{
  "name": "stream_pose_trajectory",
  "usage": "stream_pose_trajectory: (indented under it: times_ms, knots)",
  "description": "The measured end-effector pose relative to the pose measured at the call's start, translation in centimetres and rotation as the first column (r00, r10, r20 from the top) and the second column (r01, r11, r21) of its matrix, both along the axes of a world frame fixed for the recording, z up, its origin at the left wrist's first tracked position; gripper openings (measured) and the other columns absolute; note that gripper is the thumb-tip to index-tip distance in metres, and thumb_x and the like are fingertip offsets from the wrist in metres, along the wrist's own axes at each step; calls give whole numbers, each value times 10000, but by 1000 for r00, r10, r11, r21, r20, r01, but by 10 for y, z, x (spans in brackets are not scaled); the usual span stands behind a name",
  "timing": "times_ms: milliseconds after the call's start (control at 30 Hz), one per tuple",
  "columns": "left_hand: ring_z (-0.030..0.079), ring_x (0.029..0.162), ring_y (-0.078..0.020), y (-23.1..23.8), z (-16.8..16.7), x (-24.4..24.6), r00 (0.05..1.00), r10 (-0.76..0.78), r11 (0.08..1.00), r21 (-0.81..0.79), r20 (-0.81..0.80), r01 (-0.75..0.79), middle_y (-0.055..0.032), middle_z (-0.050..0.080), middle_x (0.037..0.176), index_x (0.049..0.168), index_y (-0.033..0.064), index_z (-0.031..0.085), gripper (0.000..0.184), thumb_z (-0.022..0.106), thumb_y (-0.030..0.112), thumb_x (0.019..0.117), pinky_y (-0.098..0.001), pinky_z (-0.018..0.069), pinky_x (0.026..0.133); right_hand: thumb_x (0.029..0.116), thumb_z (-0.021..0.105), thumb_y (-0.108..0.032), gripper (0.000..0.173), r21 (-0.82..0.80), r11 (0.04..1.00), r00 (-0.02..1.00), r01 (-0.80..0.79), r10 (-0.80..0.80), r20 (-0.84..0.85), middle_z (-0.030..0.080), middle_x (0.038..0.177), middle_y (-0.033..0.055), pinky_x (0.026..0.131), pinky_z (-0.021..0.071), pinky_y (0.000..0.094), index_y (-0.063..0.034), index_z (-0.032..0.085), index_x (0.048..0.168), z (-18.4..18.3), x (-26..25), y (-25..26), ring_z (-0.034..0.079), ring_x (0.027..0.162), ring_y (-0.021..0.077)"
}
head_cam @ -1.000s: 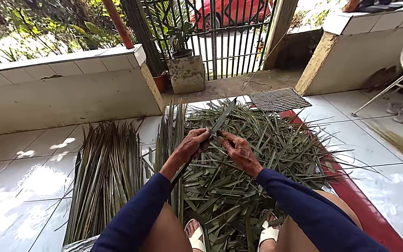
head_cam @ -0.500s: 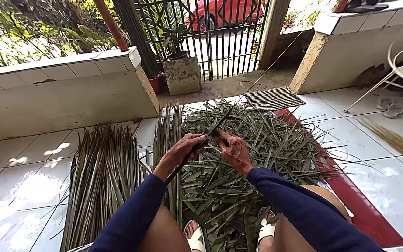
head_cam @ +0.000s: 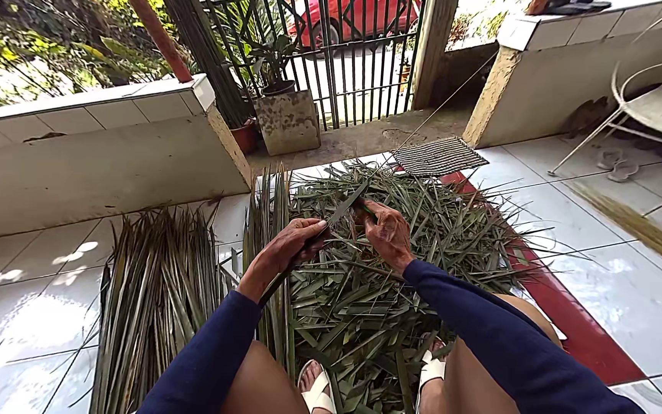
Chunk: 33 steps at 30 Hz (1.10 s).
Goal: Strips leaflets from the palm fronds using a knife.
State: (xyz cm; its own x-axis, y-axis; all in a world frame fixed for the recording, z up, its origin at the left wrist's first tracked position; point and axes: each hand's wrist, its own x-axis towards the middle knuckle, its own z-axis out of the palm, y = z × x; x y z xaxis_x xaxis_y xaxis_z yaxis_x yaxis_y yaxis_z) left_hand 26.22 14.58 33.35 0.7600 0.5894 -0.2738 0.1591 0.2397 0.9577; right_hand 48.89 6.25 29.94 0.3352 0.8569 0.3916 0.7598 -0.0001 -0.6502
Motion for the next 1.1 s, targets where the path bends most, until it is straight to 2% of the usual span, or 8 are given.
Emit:
stream_pose_trajectory:
  times_ms: [200,300,400,500,633,767,933,1100]
  knots:
    - [400,411,-32,-1,-4,-9,1000,-11,1000,27,-24,12,11,490,615,1000,36,656,333,442,267,1109,-154,330,369,1077,485,-437,383,3,992,989,130,-129,-75,733,1224,27,899,534,574,-294,668,1381,4,40,19,699,1086,260]
    - [415,411,-46,-2,-6,-11,998,30,996,87,-63,-24,-11,519,619,1031,20,668,339,443,261,1112,-164,337,367,1081,471,-425,399,39,987,980,159,-153,-127,732,1231,45,904,528,580,-254,668,1384,10,51,16,702,1074,274]
    - [426,412,-60,-3,-4,-9,990,92,977,200,-111,-68,-24,547,620,1048,23,673,351,436,273,1117,-178,343,370,1085,495,-368,372,46,998,986,-34,41,-164,741,1086,89,758,547,558,-205,677,1365,9,26,0,699,873,270]
    - [441,409,-73,-5,-3,-3,986,107,954,293,-128,-65,-44,564,623,1044,23,665,352,429,272,1121,-185,351,366,1074,508,-383,355,-44,977,962,-208,196,-193,740,1170,5,820,561,514,-264,682,1360,1,1,-9,707,935,190]
    - [473,430,-96,-6,-1,7,984,95,909,417,-153,-23,-61,581,630,1019,42,668,351,428,275,1123,-202,366,387,1064,518,-423,352,-69,965,952,-255,238,-191,746,1155,-27,835,561,481,-294,697,1339,-5,-4,-6,707,965,155]
    - [498,442,-109,-5,-1,11,977,109,861,509,-181,-2,-64,596,628,982,48,664,355,432,277,1123,-212,384,401,1061,528,-433,348,-75,976,972,-205,194,-136,755,1086,-2,799,558,505,-291,707,1323,-2,-2,-6,708,918,187]
    - [516,453,-118,-7,0,14,971,139,812,583,-196,2,-63,607,631,964,52,668,366,428,278,1124,-224,401,412,1069,514,-418,358,-84,988,990,-127,121,-70,745,1180,-1,860,555,532,-286,695,1349,3,-1,-8,711,1027,207]
    - [516,458,-119,-10,3,11,968,147,793,609,-204,8,-57,605,631,937,62,662,364,434,278,1122,-227,403,419,1082,499,-382,369,-47,998,995,-47,43,-94,751,1084,86,759,545,577,-227,688,1359,10,15,-4,712,912,290]
